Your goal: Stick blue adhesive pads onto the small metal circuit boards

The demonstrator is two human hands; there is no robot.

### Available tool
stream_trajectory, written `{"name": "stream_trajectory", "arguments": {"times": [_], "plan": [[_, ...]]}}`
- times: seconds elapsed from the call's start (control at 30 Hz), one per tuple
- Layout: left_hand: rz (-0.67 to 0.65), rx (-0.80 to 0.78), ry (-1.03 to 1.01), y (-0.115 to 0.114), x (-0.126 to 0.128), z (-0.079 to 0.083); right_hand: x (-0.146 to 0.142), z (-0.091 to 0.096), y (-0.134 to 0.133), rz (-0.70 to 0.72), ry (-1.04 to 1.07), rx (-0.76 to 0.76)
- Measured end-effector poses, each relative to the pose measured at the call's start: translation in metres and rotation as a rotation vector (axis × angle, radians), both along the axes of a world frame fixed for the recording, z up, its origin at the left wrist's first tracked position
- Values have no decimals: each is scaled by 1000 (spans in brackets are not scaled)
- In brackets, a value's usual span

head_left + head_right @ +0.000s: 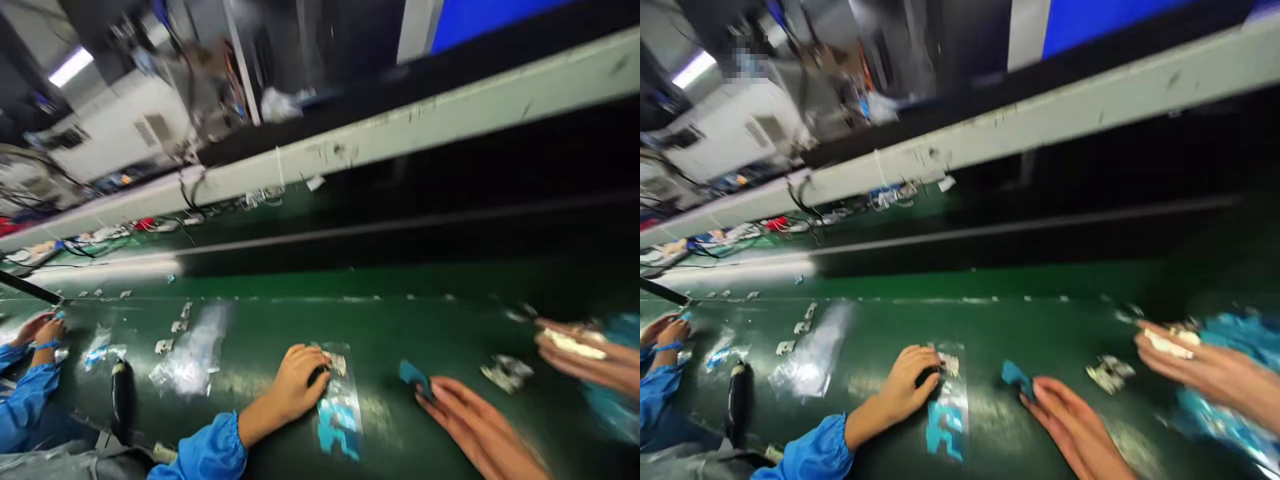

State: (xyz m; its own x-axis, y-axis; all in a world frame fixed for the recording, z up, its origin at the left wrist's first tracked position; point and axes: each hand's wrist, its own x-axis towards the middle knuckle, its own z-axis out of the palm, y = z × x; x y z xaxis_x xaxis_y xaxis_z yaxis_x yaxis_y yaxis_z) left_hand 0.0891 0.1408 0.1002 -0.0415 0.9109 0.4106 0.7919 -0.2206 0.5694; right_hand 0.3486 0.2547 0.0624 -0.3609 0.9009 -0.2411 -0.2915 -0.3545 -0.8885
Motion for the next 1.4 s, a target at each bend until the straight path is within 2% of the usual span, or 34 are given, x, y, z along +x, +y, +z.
{"name": "stream_trajectory", "arguments": {"times": [0.03, 0.1, 0.2, 0.3, 0.47, 0.57, 0.7, 0.83, 0.93, 1.1, 1.23, 1.4], "plan": [[-27, -94, -11, -6, 0, -15, 2, -11, -3, -3, -22, -85], [-64, -261, 0, -8, -6, -33, -1, -26, -1, 17, -28, -210], [-145, -401, 39, 4, -21, -37, -19, -29, 14, 100, 26, -218], [-202, -386, -4, 13, -28, -36, -47, -26, 29, 171, 77, -172], [-127, -351, 24, 19, -25, -48, -94, -30, 47, 218, 116, -133], [-118, -304, -4, 25, -25, -56, -107, -33, 50, 258, 112, -122], [-83, -263, -116, 25, -21, -57, -103, -32, 41, 264, 95, -88], [89, -253, -570, 19, -10, -54, -94, -28, 29, 351, 58, -34], [159, -312, -832, 17, -4, -55, -92, -30, 24, 414, -25, 34], [174, -469, -1096, 18, -5, -58, -91, -38, 23, 342, -202, 122], [134, -498, -1164, 17, -10, -59, -93, -33, 25, 310, -281, 165], [58, -562, -1122, 17, -16, -59, -92, -27, 26, 392, -360, 196]]}}
